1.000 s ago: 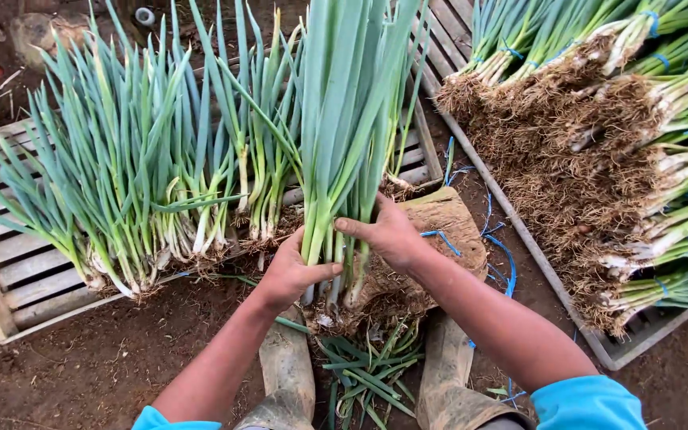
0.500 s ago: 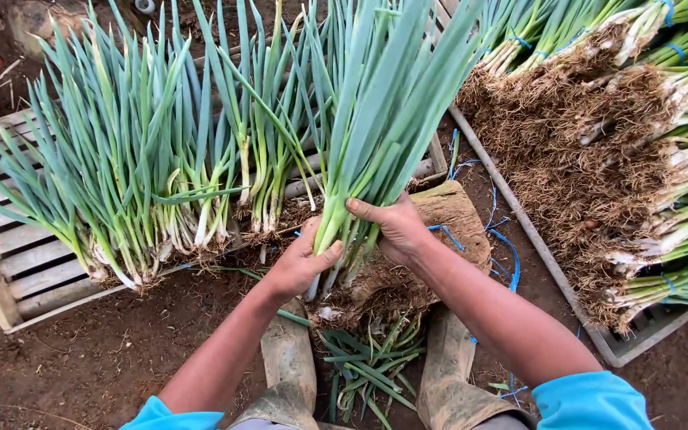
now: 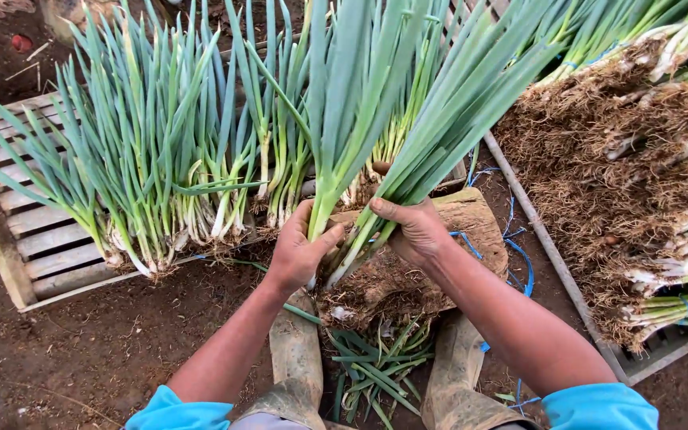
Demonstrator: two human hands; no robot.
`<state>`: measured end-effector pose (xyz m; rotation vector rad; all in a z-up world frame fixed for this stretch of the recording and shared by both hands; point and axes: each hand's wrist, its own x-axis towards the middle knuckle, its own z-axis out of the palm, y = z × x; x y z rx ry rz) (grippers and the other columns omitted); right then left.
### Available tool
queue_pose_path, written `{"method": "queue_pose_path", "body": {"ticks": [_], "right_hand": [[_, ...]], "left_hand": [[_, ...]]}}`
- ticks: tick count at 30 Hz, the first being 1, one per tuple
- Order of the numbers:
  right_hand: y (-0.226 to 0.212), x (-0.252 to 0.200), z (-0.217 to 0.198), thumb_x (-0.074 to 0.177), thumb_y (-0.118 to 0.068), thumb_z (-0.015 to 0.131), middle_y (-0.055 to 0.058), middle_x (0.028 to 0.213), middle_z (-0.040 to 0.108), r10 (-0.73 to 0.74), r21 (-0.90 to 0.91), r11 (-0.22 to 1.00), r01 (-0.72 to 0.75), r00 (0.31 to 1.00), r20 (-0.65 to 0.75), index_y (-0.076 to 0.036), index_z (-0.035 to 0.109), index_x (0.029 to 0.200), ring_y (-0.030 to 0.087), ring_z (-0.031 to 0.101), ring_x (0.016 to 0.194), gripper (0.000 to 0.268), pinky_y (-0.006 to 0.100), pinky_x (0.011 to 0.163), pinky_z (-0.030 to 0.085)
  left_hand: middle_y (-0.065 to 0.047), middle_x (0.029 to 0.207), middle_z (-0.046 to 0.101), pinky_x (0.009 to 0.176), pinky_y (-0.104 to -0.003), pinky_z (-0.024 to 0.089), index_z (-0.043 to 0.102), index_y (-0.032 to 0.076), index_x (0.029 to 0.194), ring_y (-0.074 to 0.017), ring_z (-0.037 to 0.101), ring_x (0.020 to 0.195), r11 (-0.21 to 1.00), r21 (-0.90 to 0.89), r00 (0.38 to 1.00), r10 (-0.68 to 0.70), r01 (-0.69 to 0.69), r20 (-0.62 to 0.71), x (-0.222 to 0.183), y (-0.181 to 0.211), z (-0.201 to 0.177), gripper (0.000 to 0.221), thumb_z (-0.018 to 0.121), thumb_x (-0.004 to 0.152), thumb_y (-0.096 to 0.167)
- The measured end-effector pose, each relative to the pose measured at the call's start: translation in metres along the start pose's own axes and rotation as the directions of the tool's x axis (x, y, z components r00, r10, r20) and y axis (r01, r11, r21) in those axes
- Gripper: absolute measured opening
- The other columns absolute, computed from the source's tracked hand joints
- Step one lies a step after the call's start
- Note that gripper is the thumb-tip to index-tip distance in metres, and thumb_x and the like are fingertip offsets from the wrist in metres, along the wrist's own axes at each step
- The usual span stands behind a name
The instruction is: Bundling harvested green onions using plastic ties
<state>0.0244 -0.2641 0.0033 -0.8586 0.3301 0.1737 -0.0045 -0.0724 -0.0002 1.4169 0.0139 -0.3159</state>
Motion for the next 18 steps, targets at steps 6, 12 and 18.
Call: {"method": "queue_pose_path", "body": {"ticks": [6,12,18], "right_hand": [[-0.01,-0.006,-0.001,0.076,0.008,0.08,0.009,0.094,0.069,-0.103,0.003,0.995,0.105,0.974,0.203,-0.011,0.059,0.112,0.031,0.076,0.09,0.046,0.052,0.09,0.065],[-0.011,0.002,-0.029,0.087,0.009,0.071,0.006,0.1,0.06,-0.183,0.128,0.979,0.159,0.961,0.206,-0.013,0.053,0.118,0.028,0.074,0.098,0.041,0.051,0.092,0.065],[-0.013,0.001,-0.043,0.09,0.004,0.069,0.004,0.102,0.059,-0.177,0.118,0.98,0.159,0.971,0.159,-0.016,0.051,0.117,0.026,0.073,0.098,0.038,0.054,0.097,0.063]], "left_hand": [[-0.012,0.09,0.068,0.078,-0.033,0.057,0.062,0.0,0.13,-0.0174,0.063,0.081,0.963,-0.126,0.971,0.237,-0.239,-0.034,0.01,-0.025,-0.037,0.049,0.07,0.083,-0.008],[-0.008,0.088,0.07,0.09,-0.036,0.057,0.058,0.0,0.136,-0.0188,0.069,0.083,0.85,-0.412,0.941,0.253,-0.328,-0.226,-0.005,0.018,-0.057,0.059,0.052,0.08,-0.018],[0.0,0.083,0.065,0.082,-0.032,0.055,0.059,0.012,0.127,-0.013,0.064,0.075,0.631,-0.657,0.881,0.09,-0.411,-0.465,-0.011,0.019,-0.107,0.036,0.049,0.093,0.003]]}}
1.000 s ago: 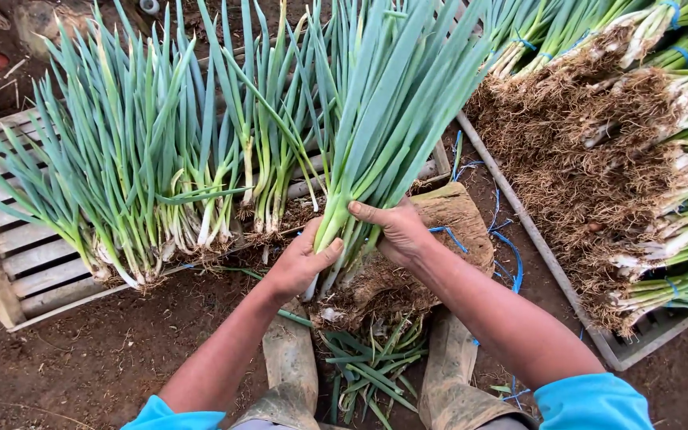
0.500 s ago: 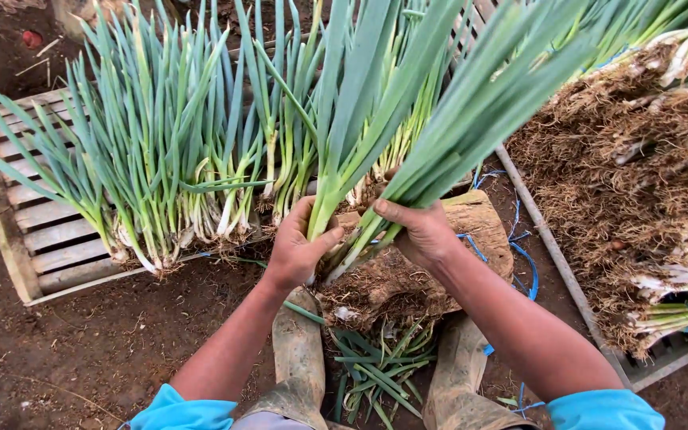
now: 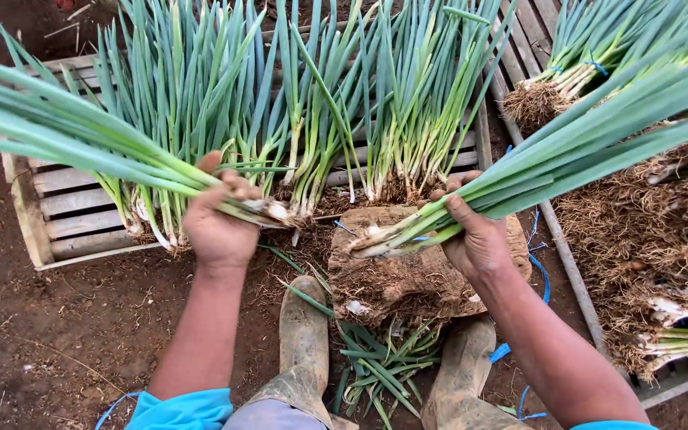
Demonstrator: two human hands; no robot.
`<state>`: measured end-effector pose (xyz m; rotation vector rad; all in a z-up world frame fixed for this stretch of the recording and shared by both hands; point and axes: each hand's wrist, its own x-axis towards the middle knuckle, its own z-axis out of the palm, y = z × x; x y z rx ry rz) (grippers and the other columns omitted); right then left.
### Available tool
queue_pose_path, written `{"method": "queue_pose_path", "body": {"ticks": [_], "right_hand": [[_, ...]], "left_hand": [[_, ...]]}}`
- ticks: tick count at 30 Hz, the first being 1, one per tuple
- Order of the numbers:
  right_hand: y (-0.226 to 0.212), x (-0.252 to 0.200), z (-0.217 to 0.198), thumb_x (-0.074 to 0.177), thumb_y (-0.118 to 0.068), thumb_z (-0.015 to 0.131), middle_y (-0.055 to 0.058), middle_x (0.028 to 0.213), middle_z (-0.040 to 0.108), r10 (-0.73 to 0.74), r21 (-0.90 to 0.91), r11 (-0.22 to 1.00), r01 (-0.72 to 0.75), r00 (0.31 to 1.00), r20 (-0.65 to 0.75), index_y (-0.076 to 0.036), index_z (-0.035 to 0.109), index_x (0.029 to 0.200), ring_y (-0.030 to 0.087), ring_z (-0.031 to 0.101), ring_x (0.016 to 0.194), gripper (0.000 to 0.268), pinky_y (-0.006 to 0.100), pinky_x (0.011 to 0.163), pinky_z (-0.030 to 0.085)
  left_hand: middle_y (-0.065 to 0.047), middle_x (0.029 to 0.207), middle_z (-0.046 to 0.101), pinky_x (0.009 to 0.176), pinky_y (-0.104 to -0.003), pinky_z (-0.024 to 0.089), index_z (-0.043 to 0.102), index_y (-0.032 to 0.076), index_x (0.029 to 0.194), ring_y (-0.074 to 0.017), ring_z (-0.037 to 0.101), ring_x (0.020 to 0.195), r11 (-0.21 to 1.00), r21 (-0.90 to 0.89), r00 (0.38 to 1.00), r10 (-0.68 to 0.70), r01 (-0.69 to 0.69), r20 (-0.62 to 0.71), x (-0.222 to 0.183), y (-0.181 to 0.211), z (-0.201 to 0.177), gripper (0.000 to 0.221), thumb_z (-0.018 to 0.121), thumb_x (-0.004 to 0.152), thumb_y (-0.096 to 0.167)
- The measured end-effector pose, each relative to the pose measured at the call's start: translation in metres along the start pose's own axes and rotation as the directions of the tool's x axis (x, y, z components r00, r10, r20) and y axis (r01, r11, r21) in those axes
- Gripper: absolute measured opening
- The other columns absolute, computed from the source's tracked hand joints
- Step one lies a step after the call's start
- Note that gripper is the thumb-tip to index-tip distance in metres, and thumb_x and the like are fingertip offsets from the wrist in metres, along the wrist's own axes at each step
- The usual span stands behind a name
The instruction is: Bundling harvested green onions using plastic ties
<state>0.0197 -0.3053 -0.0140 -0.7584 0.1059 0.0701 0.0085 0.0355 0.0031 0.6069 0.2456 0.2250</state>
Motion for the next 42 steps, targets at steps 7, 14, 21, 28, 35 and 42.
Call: {"method": "queue_pose_path", "body": {"ticks": [7,14,21,28,35,42], "right_hand": [[0.036,-0.021,-0.002,0.088,-0.007,0.074,0.003,0.105,0.068,0.153,0.098,0.983,-0.158,0.986,0.063,-0.02,0.056,0.112,0.025,0.073,0.104,0.032,0.058,0.103,0.057],[0.071,-0.032,-0.018,0.086,0.001,0.075,0.012,0.116,0.068,0.277,0.031,0.958,-0.284,0.896,-0.348,-0.007,0.059,0.126,0.03,0.07,0.104,0.044,0.056,0.106,0.051],[0.091,-0.025,-0.061,0.082,-0.002,0.084,0.007,0.115,0.071,0.137,-0.193,0.952,-0.236,0.897,-0.421,-0.006,0.06,0.126,0.021,0.07,0.097,0.051,0.048,0.098,0.057],[0.044,-0.026,-0.06,0.085,-0.009,0.077,0.012,0.116,0.073,0.305,-0.097,0.925,-0.367,0.871,-0.385,-0.006,0.062,0.125,0.029,0.074,0.097,0.043,0.054,0.097,0.058],[0.039,-0.029,-0.048,0.082,0.001,0.077,0.015,0.102,0.076,0.287,-0.036,0.945,-0.324,0.879,-0.381,-0.004,0.066,0.111,0.034,0.077,0.088,0.032,0.052,0.087,0.062],[0.035,-0.018,-0.048,0.085,-0.009,0.08,0.018,0.097,0.076,0.385,-0.107,0.871,-0.479,0.802,-0.457,0.001,0.068,0.104,0.031,0.077,0.085,0.024,0.054,0.084,0.062]], "left_hand": [[-0.001,0.082,0.066,0.08,-0.029,0.06,0.063,0.01,0.122,-0.0123,0.065,0.076,0.97,0.222,0.994,0.106,-0.095,-0.035,-0.004,0.004,-0.008,0.026,0.051,0.108,0.029],[-0.015,0.107,0.069,0.086,-0.049,0.067,0.057,0.012,0.128,-0.0284,0.076,0.088,0.886,0.419,0.98,0.191,-0.2,0.063,0.002,-0.018,-0.016,0.037,0.06,0.097,-0.007],[-0.016,0.1,0.072,0.09,-0.056,0.065,0.061,0.01,0.132,-0.0327,0.077,0.088,0.959,0.272,0.997,0.079,-0.08,0.017,-0.005,-0.019,-0.017,0.033,0.063,0.1,0.005],[-0.011,0.099,0.075,0.098,-0.06,0.06,0.064,0.013,0.122,-0.0276,0.076,0.094,0.96,-0.192,0.974,-0.181,0.206,0.138,-0.009,-0.032,-0.037,0.021,0.06,0.102,0.011],[-0.007,0.096,0.073,0.107,-0.055,0.05,0.06,0.016,0.114,-0.0256,0.071,0.093,0.889,0.276,0.921,-0.3,0.364,-0.249,-0.015,-0.08,-0.063,0.017,0.068,0.099,0.018],[-0.016,0.116,0.069,0.111,-0.057,0.046,0.064,0.009,0.125,-0.0327,0.066,0.118,0.435,0.749,0.849,-0.076,0.5,-0.522,-0.02,-0.074,-0.01,0.055,0.086,0.083,0.038]]}}
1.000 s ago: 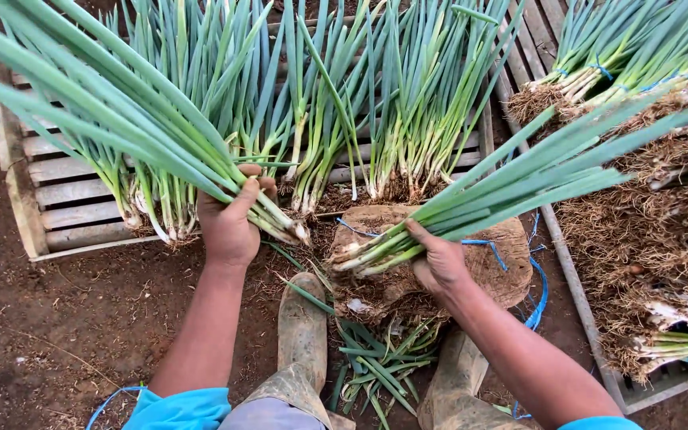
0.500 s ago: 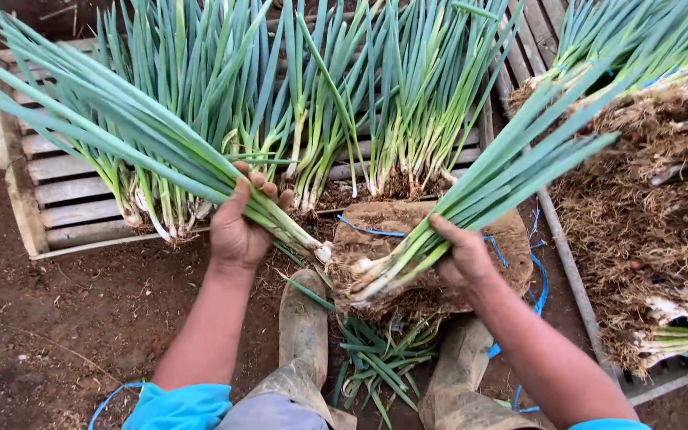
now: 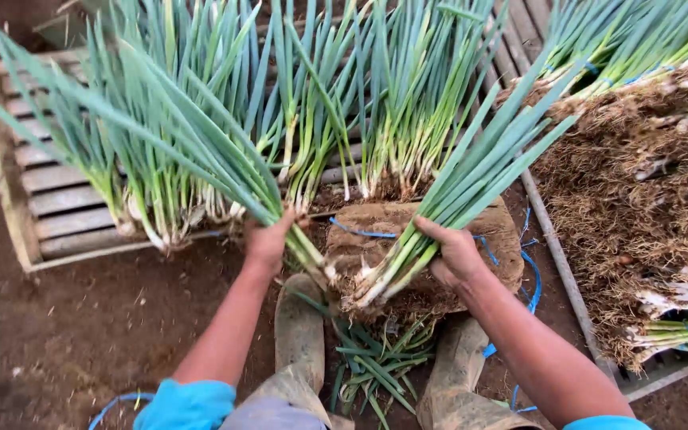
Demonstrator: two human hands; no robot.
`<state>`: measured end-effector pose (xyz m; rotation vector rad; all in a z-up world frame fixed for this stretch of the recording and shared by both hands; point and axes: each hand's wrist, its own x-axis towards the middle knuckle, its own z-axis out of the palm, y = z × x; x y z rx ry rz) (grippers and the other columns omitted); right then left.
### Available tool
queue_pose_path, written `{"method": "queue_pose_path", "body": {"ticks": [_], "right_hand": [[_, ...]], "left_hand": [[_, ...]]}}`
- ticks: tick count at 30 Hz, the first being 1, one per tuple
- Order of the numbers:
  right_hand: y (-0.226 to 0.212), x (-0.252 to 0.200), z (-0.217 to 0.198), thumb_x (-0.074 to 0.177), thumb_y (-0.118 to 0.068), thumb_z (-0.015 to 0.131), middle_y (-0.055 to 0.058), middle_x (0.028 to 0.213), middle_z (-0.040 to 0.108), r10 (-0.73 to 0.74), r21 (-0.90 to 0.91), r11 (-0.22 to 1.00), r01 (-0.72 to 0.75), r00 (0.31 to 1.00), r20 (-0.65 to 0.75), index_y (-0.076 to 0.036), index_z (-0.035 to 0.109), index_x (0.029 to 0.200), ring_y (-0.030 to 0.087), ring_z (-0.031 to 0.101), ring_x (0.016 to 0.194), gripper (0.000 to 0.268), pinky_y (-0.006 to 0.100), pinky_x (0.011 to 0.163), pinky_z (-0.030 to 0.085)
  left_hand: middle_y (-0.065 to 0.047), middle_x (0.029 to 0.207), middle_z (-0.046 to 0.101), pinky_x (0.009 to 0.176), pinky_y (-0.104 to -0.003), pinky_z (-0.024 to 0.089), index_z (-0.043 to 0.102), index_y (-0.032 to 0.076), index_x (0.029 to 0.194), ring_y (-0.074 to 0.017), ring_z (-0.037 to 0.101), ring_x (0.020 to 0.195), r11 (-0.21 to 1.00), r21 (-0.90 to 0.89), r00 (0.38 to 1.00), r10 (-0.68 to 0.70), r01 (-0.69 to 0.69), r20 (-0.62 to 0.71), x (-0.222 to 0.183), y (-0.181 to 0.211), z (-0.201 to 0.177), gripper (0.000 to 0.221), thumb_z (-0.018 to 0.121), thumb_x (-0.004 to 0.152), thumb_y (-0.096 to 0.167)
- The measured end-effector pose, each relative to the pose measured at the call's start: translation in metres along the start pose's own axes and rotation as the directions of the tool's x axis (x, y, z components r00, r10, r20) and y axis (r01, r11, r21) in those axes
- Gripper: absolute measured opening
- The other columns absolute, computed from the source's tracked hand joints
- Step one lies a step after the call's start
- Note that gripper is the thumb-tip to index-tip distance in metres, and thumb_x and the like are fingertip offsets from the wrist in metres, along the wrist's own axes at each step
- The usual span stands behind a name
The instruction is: Bundling harvested green onions using plastic ties
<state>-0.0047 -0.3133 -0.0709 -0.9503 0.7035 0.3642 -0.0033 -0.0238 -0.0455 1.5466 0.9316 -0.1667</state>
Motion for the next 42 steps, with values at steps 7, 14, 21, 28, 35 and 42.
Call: {"method": "queue_pose_path", "body": {"ticks": [7,14,21,28,35,42], "right_hand": [[-0.012,-0.017,0.023,0.075,0.002,0.084,0.011,0.101,0.074,-0.19,0.035,0.981,0.189,0.982,0.003,-0.007,0.066,0.114,0.03,0.075,0.089,0.044,0.051,0.086,0.062],[-0.021,-0.014,0.064,0.076,-0.009,0.089,0.014,0.109,0.068,-0.29,-0.223,0.928,0.297,0.955,0.064,-0.004,0.059,0.126,0.029,0.067,0.106,0.058,0.05,0.096,0.057],[-0.052,-0.079,0.093,0.098,-0.031,0.067,0.026,0.155,0.034,-0.211,-0.018,0.975,0.221,0.951,0.225,0.003,0.03,0.157,0.04,0.033,0.148,0.078,0.052,0.123,0.025],[-0.071,-0.077,0.059,0.1,-0.018,0.062,0.025,0.141,0.052,-0.145,-0.514,0.788,0.339,0.914,0.38,-0.002,0.043,0.153,0.04,0.052,0.135,0.059,0.051,0.115,0.042],[-0.033,-0.063,0.036,0.081,-0.035,0.084,0.022,0.135,0.058,-0.092,-0.815,0.054,0.577,0.816,0.571,-0.007,0.037,0.156,0.04,0.055,0.13,0.093,0.057,0.112,0.042],[-0.007,-0.044,0.016,0.083,-0.028,0.063,0.01,0.111,0.064,-0.326,-0.568,-0.65,0.504,0.49,0.808,-0.01,0.051,0.143,0.028,0.066,0.103,0.064,0.043,0.088,0.051]], "left_hand": [[-0.004,0.075,0.062,0.069,-0.039,0.066,0.058,0.008,0.113,-0.0173,0.066,0.063,0.909,-0.417,0.83,0.256,-0.031,0.495,-0.03,0.031,0.005,0.015,0.059,0.104,0.021],[-0.01,0.106,0.067,0.104,-0.053,0.046,0.058,0.01,0.123,-0.0261,0.064,0.106,0.951,-0.056,0.739,0.273,-0.305,0.615,-0.064,0.015,0.09,0.046,0.078,0.091,0.036],[-0.014,0.122,0.063,0.107,-0.048,0.05,0.037,0.004,0.143,-0.0248,0.057,0.11,0.921,-0.32,0.742,0.371,-0.22,0.558,-0.077,0.011,0.114,0.091,0.094,0.073,0.016],[-0.01,0.108,0.07,0.087,-0.042,0.06,0.059,0.013,0.12,-0.0249,0.069,0.089,0.916,-0.391,0.79,0.304,-0.088,0.533,-0.026,-0.026,0.11,0.044,0.085,0.085,0.012],[-0.009,0.119,0.065,0.089,-0.043,0.061,0.053,0.014,0.123,-0.0241,0.07,0.095,0.834,-0.546,0.819,0.367,-0.08,0.441,-0.03,-0.017,0.103,0.05,0.081,0.083,0.001],[-0.011,0.108,0.069,0.088,-0.044,0.064,0.052,0.008,0.135,-0.0258,0.074,0.094,0.755,-0.656,0.799,0.386,0.014,0.461,-0.044,0.002,0.1,0.059,0.078,0.083,-0.001]]}}
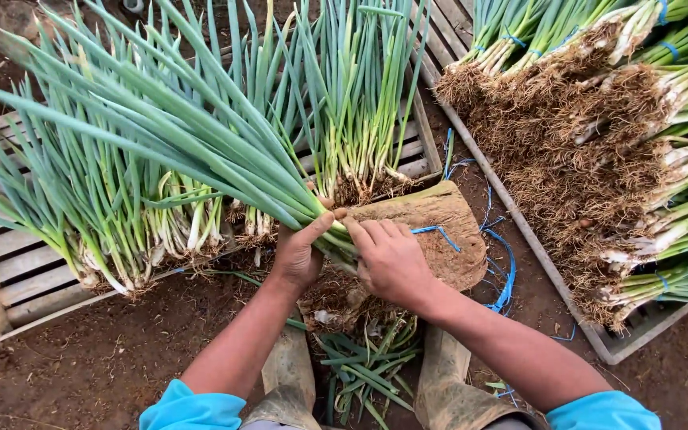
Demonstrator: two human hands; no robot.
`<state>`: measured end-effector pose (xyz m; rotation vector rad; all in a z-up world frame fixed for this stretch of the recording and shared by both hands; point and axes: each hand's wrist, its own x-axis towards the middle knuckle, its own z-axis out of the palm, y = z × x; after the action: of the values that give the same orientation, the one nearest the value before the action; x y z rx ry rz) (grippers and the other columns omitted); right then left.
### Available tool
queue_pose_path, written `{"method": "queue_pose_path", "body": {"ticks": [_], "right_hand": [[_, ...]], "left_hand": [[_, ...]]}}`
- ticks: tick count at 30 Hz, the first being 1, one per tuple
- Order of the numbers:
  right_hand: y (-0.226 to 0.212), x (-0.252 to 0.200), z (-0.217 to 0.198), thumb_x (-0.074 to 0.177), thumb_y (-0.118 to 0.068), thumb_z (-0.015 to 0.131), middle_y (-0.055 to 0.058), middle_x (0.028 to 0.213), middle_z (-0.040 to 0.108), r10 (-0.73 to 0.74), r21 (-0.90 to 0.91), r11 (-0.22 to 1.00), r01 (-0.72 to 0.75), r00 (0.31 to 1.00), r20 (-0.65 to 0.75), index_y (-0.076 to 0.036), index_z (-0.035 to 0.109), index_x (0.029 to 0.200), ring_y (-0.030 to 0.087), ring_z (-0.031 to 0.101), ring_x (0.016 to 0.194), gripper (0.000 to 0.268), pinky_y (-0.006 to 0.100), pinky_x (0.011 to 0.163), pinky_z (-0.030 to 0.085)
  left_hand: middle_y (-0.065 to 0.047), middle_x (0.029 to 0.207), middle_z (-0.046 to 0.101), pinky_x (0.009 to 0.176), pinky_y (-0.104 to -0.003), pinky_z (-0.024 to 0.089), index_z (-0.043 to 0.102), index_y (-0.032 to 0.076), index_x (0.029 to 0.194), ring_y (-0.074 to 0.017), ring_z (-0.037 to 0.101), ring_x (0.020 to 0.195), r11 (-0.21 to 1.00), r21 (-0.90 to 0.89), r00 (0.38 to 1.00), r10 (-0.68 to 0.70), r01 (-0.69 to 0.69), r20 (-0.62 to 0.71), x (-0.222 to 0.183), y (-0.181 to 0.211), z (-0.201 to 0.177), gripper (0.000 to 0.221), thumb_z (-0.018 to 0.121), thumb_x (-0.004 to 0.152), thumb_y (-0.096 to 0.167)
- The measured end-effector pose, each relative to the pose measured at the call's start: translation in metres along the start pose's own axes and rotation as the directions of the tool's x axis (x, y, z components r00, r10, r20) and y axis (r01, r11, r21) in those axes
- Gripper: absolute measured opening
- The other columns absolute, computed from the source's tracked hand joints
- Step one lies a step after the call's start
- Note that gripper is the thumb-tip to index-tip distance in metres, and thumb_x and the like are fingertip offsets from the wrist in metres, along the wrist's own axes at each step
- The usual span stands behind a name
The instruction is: Bundling harvested green onions using plastic ties
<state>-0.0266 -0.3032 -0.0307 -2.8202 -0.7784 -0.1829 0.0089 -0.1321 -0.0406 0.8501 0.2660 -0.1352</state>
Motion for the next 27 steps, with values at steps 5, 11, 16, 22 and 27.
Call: {"method": "queue_pose_path", "body": {"ticks": [5,11,16,22,27], "right_hand": [[-0.014,0.003,-0.01,0.1,-0.028,0.056,0.009,0.102,0.063,-0.105,-0.269,0.962,0.049,0.975,-0.195,-0.012,0.053,0.144,0.024,0.063,0.093,0.047,0.042,0.087,0.042],[-0.028,0.003,-0.016,0.099,-0.02,0.058,0.011,0.104,0.064,-0.124,-0.254,0.965,0.068,0.969,-0.214,-0.015,0.051,0.15,0.025,0.059,0.096,0.052,0.062,0.105,0.031],[-0.024,0.003,-0.02,0.092,-0.014,0.061,0.011,0.109,0.059,-0.148,-0.192,0.977,0.097,0.952,-0.268,-0.018,0.052,0.15,0.026,0.056,0.1,0.058,0.072,0.11,0.026],[-0.015,0.008,-0.019,0.095,-0.02,0.068,0.007,0.104,0.058,-0.188,-0.229,0.969,0.091,0.874,-0.448,-0.025,0.063,0.14,0.023,0.053,0.094,0.046,0.071,0.106,0.033],[-0.017,0.009,-0.02,0.091,-0.02,0.072,0.002,0.1,0.052,-0.164,-0.189,0.979,0.081,0.861,-0.482,-0.029,0.064,0.137,0.021,0.047,0.093,0.047,0.071,0.108,0.031]], "left_hand": [[-0.019,0.105,0.071,0.082,-0.048,0.066,0.056,0.003,0.126,-0.0307,0.075,0.088,0.991,-0.13,1.0,-0.014,0.012,-0.017,0.006,0.005,-0.001,0.045,0.077,0.086,0.003],[-0.015,0.102,0.069,0.083,-0.053,0.066,0.059,0.004,0.118,-0.0298,0.072,0.091,0.975,-0.208,0.986,0.041,-0.074,-0.161,0.006,-0.001,-0.007,0.04,0.077,0.083,-0.002],[-0.014,0.108,0.067,0.087,-0.058,0.065,0.056,0.006,0.124,-0.0289,0.071,0.095,0.953,-0.291,0.986,0.039,-0.086,-0.163,0.009,-0.004,-0.013,0.046,0.073,0.083,-0.003],[-0.008,0.109,0.064,0.087,-0.061,0.064,0.051,0.011,0.132,-0.0264,0.07,0.103,0.96,-0.255,0.99,0.09,-0.114,-0.105,-0.014,0.026,0.019,0.055,0.073,0.084,0.001],[-0.007,0.11,0.065,0.092,-0.058,0.063,0.057,0.007,0.117,-0.0264,0.069,0.106,0.97,-0.217,0.991,0.091,-0.111,-0.101,-0.005,0.009,0.006,0.037,0.074,0.085,0.002]]}}
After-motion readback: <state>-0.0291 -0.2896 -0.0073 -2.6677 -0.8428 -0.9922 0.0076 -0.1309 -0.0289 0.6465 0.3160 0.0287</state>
